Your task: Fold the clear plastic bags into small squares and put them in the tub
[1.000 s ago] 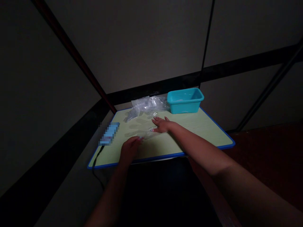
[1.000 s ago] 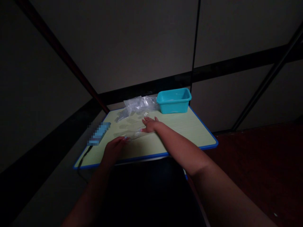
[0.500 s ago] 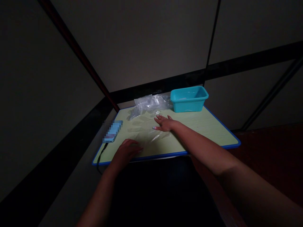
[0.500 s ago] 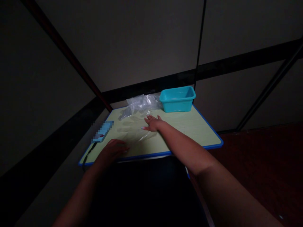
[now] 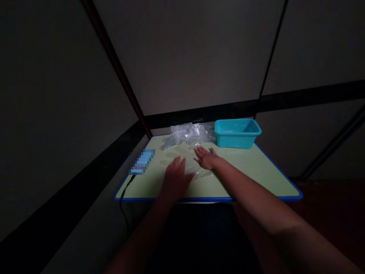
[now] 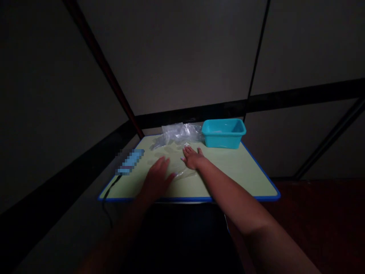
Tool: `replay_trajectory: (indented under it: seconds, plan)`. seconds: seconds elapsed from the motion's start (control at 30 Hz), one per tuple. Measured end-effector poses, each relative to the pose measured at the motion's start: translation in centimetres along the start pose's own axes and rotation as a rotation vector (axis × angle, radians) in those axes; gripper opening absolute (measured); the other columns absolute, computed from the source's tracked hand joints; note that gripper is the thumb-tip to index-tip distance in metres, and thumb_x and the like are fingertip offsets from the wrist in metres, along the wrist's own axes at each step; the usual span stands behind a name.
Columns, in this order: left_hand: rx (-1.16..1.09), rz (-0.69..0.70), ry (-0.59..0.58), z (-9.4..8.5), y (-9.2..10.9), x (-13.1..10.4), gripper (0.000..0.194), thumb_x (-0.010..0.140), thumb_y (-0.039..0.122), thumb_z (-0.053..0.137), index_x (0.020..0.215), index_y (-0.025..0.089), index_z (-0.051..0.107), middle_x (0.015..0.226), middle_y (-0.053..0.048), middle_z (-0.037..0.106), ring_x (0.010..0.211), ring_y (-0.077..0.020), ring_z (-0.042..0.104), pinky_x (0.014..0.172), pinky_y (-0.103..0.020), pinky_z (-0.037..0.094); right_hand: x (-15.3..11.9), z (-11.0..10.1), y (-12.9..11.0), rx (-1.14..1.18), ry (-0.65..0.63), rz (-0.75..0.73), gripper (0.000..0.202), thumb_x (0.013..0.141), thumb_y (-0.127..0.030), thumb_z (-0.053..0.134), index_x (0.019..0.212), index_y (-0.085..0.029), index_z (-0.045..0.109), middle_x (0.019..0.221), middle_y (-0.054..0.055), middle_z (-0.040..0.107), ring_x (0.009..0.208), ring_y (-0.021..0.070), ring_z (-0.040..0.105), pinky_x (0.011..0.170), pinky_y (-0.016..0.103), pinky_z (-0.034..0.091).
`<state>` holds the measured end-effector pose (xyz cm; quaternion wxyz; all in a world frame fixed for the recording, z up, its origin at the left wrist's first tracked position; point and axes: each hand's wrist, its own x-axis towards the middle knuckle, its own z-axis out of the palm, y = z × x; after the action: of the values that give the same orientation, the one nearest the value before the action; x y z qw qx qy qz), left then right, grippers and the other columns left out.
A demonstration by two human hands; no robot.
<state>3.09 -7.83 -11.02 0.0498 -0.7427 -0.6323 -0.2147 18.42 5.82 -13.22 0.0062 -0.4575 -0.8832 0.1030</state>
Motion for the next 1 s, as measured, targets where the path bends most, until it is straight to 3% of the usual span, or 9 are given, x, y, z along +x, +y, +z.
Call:
replay_trajectory:
  seconds: [0.13,0.23,0.4,0.5,0.6,0.8,1.0]
  plan:
    - [-0.098,0.094,-0.093,2.2,5.4,2.4,0.069,0.088,0.054,0.036,0.141,0.011,0.026,0.148,-0.018,0.024,0.136,-0.0298,0.022,0.107,-0.048,0.024,-0.5,-0.3,0.2,-0.084,-0.064,-0.025,0.068,0.087,-0.048,0.029,0.147,-0.022,0.008,0.152,0.005,0.001,0.138,0.0266,-0.003,0.106,0.058,0.002]
    - [-0.103,-0.003,-0.164,4.0,6.6,4.0,0.077,0.088,0.060,0.025,0.144,0.009,0.017,0.150,-0.018,0.014,0.138,-0.0308,0.015,0.106,-0.050,0.023,-0.6,-0.6,0.2,-0.105,-0.097,-0.003,0.075,0.083,-0.054,0.037,0.147,-0.024,0.010,0.152,0.003,-0.002,0.138,0.0274,-0.007,0.108,0.054,0.004]
    - [-0.049,-0.132,-0.188,5.8,4.9,4.4,0.079,0.088,0.062,0.016,0.143,0.006,0.020,0.148,-0.019,0.021,0.138,-0.0307,0.014,0.106,-0.052,0.020,0.2,-0.3,0.2,-0.122,-0.171,0.059,0.070,0.087,-0.050,0.029,0.146,-0.025,0.002,0.152,0.000,-0.008,0.138,0.0236,-0.009,0.105,0.060,0.004]
    - [-0.024,-0.153,-0.193,6.2,3.8,3.4,0.080,0.087,0.064,0.014,0.142,0.007,0.027,0.147,-0.020,0.024,0.137,-0.0313,0.016,0.106,-0.054,0.019,0.4,0.2,0.1,-0.125,-0.114,0.060,0.061,0.092,-0.041,0.018,0.146,-0.022,-0.002,0.152,0.001,-0.006,0.139,0.0185,-0.005,0.106,0.058,0.006]
    - [0.016,-0.154,-0.190,6.2,2.9,2.4,0.080,0.086,0.064,0.017,0.140,0.007,0.030,0.147,-0.019,0.025,0.137,-0.0299,0.018,0.107,-0.053,0.018,0.2,0.4,0.1,-0.101,-0.089,0.055,0.060,0.092,-0.045,0.014,0.146,-0.022,-0.002,0.152,0.002,-0.005,0.139,0.0192,-0.004,0.105,0.059,0.009]
    - [0.120,-0.207,-0.177,5.5,0.9,0.7,0.075,0.085,0.062,0.030,0.141,0.012,0.031,0.147,-0.017,0.027,0.136,-0.0326,0.019,0.106,-0.052,0.021,-0.3,0.2,-0.1,-0.072,-0.090,0.061,0.065,0.091,-0.052,0.014,0.146,-0.021,-0.001,0.152,0.003,-0.004,0.139,0.0217,-0.001,0.105,0.060,0.009]
    - [0.266,-0.230,-0.247,3.5,-1.4,-1.4,0.074,0.087,0.062,0.025,0.142,0.011,0.028,0.147,-0.018,0.026,0.136,-0.0324,0.020,0.106,-0.049,0.023,-0.3,0.1,-0.2,-0.065,-0.106,0.073,0.069,0.089,-0.057,0.014,0.146,-0.021,-0.002,0.152,0.002,-0.006,0.139,0.0219,-0.003,0.106,0.058,0.007]
